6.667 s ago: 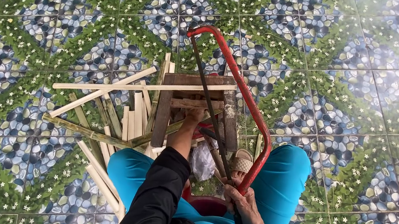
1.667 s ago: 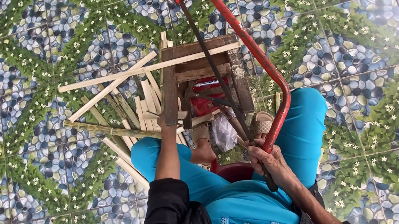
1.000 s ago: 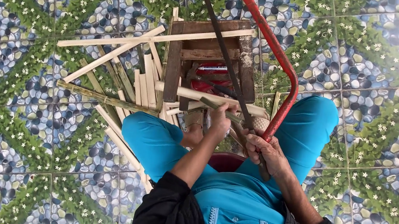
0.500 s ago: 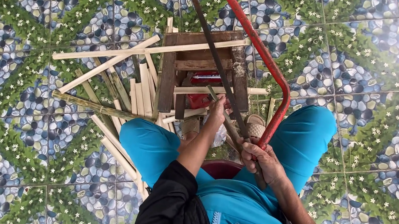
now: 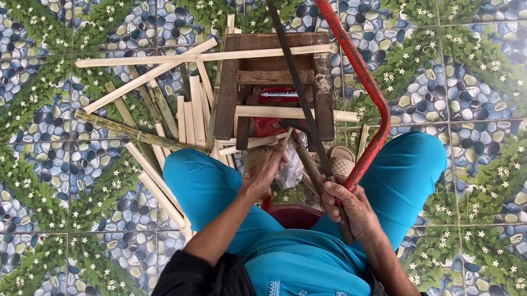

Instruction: Sawing thin strips of bamboo using a hand saw on a wooden block

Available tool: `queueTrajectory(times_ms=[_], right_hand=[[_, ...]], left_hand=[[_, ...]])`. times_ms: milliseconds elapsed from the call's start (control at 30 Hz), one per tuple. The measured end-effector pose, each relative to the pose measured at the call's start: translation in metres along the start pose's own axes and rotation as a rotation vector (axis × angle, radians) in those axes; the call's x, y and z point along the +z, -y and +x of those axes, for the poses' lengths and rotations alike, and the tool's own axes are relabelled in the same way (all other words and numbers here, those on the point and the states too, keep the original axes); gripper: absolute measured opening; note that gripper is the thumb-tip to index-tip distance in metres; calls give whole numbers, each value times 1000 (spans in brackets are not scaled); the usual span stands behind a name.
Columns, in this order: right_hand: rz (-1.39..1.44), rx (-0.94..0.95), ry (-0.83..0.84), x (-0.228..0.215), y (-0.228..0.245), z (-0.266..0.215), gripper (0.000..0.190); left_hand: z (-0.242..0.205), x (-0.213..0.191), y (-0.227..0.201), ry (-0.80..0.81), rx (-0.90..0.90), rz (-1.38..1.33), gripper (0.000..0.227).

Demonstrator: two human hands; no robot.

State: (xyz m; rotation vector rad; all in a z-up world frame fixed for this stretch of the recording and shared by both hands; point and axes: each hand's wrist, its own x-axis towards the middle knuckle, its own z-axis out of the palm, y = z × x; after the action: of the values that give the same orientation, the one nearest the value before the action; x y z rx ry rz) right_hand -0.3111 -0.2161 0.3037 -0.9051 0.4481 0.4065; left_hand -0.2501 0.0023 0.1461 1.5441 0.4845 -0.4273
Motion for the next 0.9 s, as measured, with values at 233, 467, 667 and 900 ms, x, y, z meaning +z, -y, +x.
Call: queueTrajectory(times_ms=[233,467,667,900], right_hand=[[33,-14,49,-10,-8,5,25],[-89,94,30,15,14,-10,25],[-68,132,57,11,11,-9,18],[-29,2,22,27,11,-12,21]], left_hand=[[-38,-26,-129,-114,855,266,27],[86,-17,-210,-376,1166,590,19],[140,-13,-202,-490,1061,656,12],[155,-9,-190,-442,837,579,32]])
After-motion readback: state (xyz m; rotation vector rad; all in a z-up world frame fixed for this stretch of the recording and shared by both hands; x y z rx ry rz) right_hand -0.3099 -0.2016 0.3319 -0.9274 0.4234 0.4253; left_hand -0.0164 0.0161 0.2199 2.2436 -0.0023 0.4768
